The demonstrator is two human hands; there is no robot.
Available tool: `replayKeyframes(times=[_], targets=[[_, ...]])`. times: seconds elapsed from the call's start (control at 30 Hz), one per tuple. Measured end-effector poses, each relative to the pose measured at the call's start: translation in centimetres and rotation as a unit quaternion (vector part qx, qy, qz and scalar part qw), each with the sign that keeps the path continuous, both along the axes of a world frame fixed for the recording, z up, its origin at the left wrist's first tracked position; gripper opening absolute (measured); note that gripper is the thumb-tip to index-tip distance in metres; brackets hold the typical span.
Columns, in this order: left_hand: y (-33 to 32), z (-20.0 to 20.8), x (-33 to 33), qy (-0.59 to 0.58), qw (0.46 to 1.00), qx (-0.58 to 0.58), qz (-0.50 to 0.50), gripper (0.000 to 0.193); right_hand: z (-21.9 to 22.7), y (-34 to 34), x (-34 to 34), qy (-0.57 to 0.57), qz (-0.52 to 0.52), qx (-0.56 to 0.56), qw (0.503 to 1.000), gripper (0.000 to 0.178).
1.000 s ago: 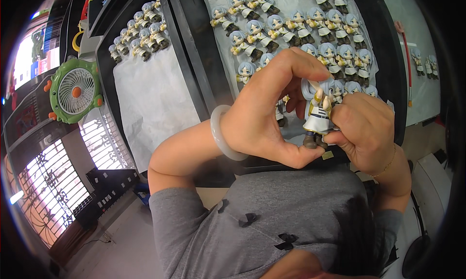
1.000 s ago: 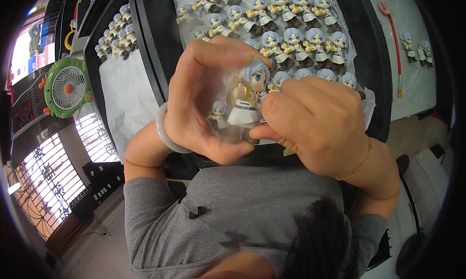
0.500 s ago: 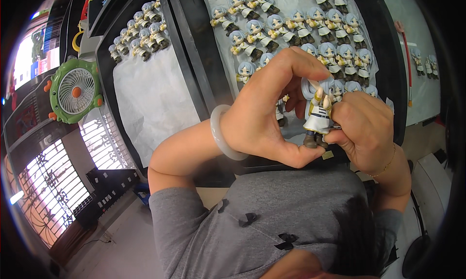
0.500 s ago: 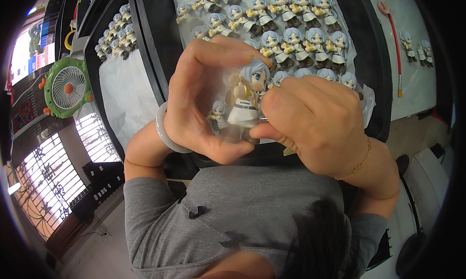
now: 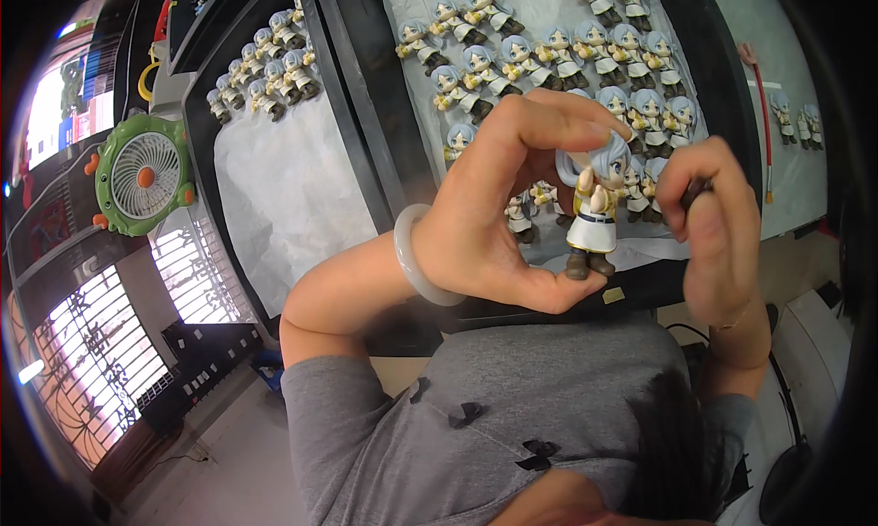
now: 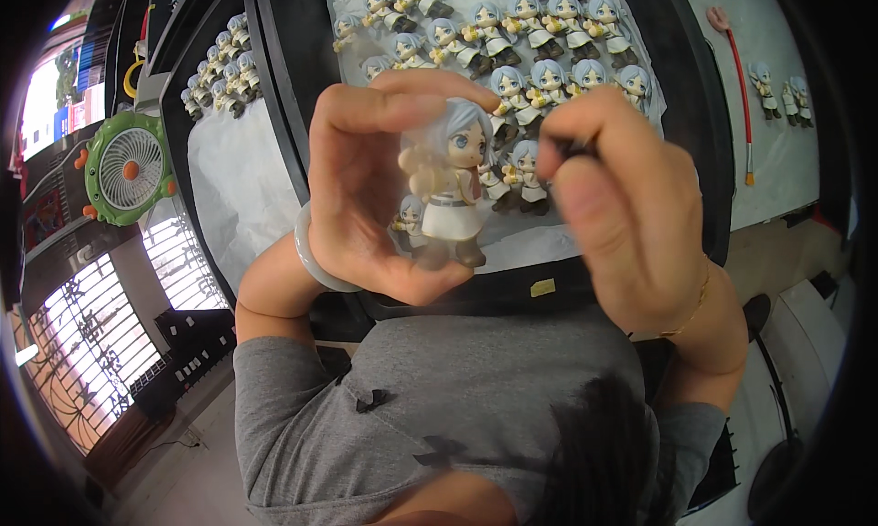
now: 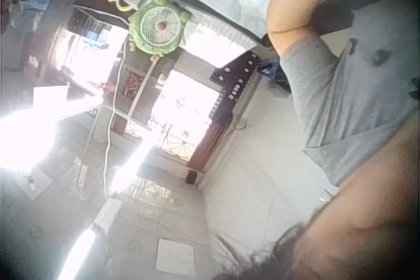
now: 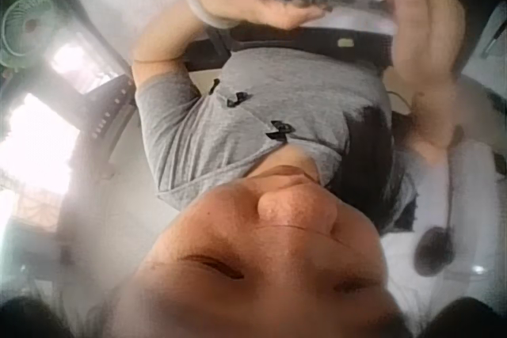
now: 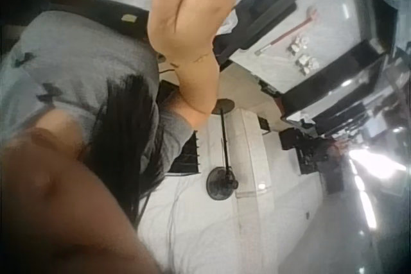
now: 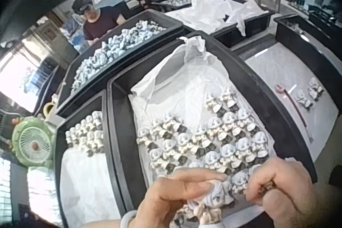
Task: The person prepares a tray by lining it with white tissue paper and then paints small figurines using a red paintbrush. They handle the figurines one by one, applying paint to specific details and placing them back into the tray.
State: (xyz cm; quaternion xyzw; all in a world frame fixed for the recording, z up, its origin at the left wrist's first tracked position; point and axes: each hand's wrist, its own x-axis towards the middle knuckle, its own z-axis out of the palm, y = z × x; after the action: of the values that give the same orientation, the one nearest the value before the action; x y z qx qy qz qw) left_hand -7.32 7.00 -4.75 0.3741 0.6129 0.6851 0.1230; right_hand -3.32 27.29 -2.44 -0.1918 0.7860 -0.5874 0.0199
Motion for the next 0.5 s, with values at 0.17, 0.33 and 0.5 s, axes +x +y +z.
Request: replayKeyframes(times=[0.17, 0.33, 0.5], targets=[[0.2, -0.1, -0.1, 0.023, 0.999, 0.042, -0.02, 0.076, 1.1, -0.6, 0.7, -0.149, -0.049, -0.069, 0.985, 0.016], [0.2, 0.0, -0.3, 0.018, 0.999, 0.041, -0.028, 0.075, -0.3, -0.4, -0.4, 0.176, 0.037, 0.067, 0.981, 0.011], [-0.1, 0.5, -0.2, 0.01, 0.999, 0.002, -0.033, 0.072, 0.2, -0.6, -0.1, 0.22, 0.032, 0.194, 0.956, 0.031]])
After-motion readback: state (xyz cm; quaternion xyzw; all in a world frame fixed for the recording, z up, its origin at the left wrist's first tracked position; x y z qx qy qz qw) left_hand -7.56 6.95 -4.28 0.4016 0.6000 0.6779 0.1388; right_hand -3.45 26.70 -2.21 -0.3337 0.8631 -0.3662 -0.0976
